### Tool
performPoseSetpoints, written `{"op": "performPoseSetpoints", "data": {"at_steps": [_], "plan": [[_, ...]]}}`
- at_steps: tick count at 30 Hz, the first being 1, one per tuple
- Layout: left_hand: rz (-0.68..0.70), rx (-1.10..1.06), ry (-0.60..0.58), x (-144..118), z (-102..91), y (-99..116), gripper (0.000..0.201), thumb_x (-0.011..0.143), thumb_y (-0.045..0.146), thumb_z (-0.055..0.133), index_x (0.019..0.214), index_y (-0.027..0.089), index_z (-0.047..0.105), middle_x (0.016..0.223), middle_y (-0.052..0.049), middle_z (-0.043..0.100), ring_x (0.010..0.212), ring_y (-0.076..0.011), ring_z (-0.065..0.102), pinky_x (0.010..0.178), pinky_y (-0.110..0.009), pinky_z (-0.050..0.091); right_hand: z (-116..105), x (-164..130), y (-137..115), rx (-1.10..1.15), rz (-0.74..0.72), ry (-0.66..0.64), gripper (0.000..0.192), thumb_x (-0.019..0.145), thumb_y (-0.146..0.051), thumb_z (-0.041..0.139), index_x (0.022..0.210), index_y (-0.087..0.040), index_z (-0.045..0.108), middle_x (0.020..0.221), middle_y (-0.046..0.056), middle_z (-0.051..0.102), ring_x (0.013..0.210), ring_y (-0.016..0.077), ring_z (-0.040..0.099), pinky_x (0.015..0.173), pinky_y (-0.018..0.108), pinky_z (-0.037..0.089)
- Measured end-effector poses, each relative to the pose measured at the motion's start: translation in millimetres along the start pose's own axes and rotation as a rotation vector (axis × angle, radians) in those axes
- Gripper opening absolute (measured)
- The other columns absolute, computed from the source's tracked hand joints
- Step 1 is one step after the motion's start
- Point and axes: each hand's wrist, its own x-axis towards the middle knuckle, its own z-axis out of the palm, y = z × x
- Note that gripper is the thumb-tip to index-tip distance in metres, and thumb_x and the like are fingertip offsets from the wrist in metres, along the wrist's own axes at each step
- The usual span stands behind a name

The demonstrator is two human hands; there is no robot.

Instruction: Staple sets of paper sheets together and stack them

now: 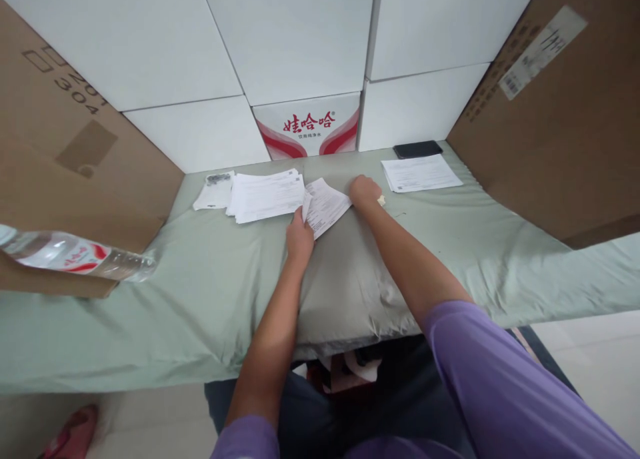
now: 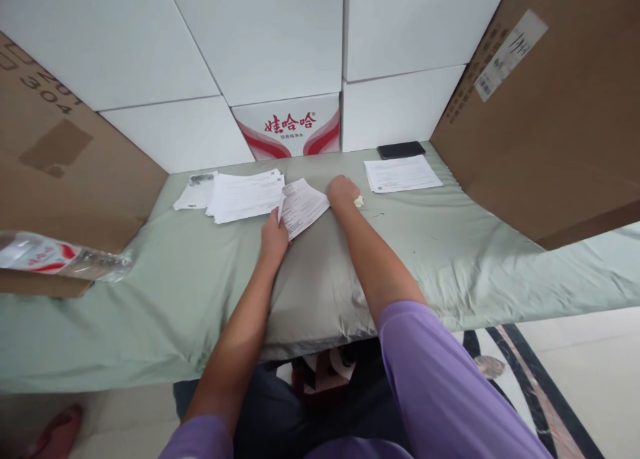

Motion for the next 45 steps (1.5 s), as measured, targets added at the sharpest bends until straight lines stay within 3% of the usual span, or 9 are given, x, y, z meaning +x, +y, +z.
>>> {"op": "performPoseSetpoints", "data": {"at_steps": [3,14,21,28,32,35,38,41,45], "plan": [[0.005,0.006,0.0,1,1.0,-1,0.055,0.099,0.027,0.039,0.154,0.024,0.043,0.107,-0.014,0.071,0.058,-0.0172,0.064,0.05,-0.029,0.054,0,-1,-4,-0.03,0.049,-0.023,0.042,0.098,-0.011,0.035,0.13,-0.011,0.061,0.126,0.023,0.066,0.118,0.0296,0.065,0.094,0.043,0.047],[-0.024,-0.034,-0.009,2,-0.4,-2,0.053,0.099,0.025,0.038,0.152,0.024,0.045,0.106,-0.013,0.071,0.056,-0.0158,0.062,0.048,-0.027,0.053,9,-1,-6,-0.168,-0.151,0.131,0.042,0.098,-0.013,0.03,0.127,-0.011,0.06,0.132,0.023,0.058,0.123,0.0343,0.05,0.099,0.048,0.035],[-0.015,-0.016,-0.001,-1,-1.6,-3,0.052,0.101,0.028,0.036,0.153,0.023,0.043,0.109,-0.012,0.072,0.057,-0.0148,0.063,0.049,-0.026,0.054,3,-3,-7,-0.149,-0.169,0.009,0.041,0.098,-0.013,0.031,0.13,-0.011,0.058,0.131,0.023,0.06,0.124,0.0326,0.052,0.098,0.044,0.038],[0.033,0.062,0.028,7,-1.9,-5,0.047,0.1,0.03,0.041,0.145,0.022,0.053,0.121,-0.012,0.072,0.098,-0.0262,0.071,0.083,-0.037,0.059,-3,0,-1,-0.14,-0.193,-0.08,0.04,0.096,-0.013,0.036,0.129,-0.011,0.058,0.133,0.022,0.06,0.125,0.0324,0.053,0.1,0.044,0.04],[0.002,0.248,0.015,4,-20.6,1,0.037,0.097,0.034,0.048,0.128,0.019,0.062,0.118,-0.017,0.072,0.115,-0.0329,0.067,0.095,-0.044,0.053,-2,-1,-1,-0.114,-0.189,-0.06,0.04,0.097,-0.013,0.033,0.129,-0.011,0.058,0.133,0.022,0.06,0.125,0.0327,0.053,0.1,0.045,0.04],[-0.099,0.369,0.272,-6,-45.4,22,0.049,0.092,0.043,0.056,0.13,0.014,0.053,0.118,-0.021,0.069,0.109,-0.0382,0.067,0.09,-0.05,0.053,-1,-3,-2,-0.1,-0.176,-0.044,0.041,0.097,-0.012,0.033,0.128,-0.01,0.059,0.132,0.022,0.061,0.124,0.0325,0.054,0.101,0.045,0.04],[0.082,0.345,0.478,-2,-54.8,62,0.037,0.095,0.039,0.05,0.126,0.018,0.052,0.104,-0.013,0.07,0.102,-0.0319,0.066,0.091,-0.047,0.052,0,-4,-3,-0.09,-0.173,-0.04,0.04,0.098,-0.014,0.033,0.128,-0.01,0.06,0.131,0.022,0.062,0.123,0.0316,0.055,0.101,0.044,0.04],[0.312,0.309,0.186,34,-25.7,109,0.028,0.099,0.037,0.042,0.11,0.02,0.061,0.094,-0.006,0.068,0.097,-0.0235,0.066,0.093,-0.039,0.05,0,-5,-3,-0.082,-0.167,-0.031,0.04,0.099,-0.014,0.033,0.129,-0.011,0.059,0.132,0.023,0.062,0.124,0.031,0.055,0.101,0.044,0.041],[0.394,0.325,-0.145,97,57.3,147,0.034,0.1,0.034,0.041,0.115,0.015,0.065,0.117,-0.012,0.068,0.113,-0.0237,0.062,0.102,-0.04,0.043,2,-3,2,-0.023,-0.202,-0.013,0.039,0.099,-0.017,0.038,0.132,-0.011,0.058,0.132,0.022,0.061,0.125,0.0321,0.054,0.104,0.046,0.039]]}}
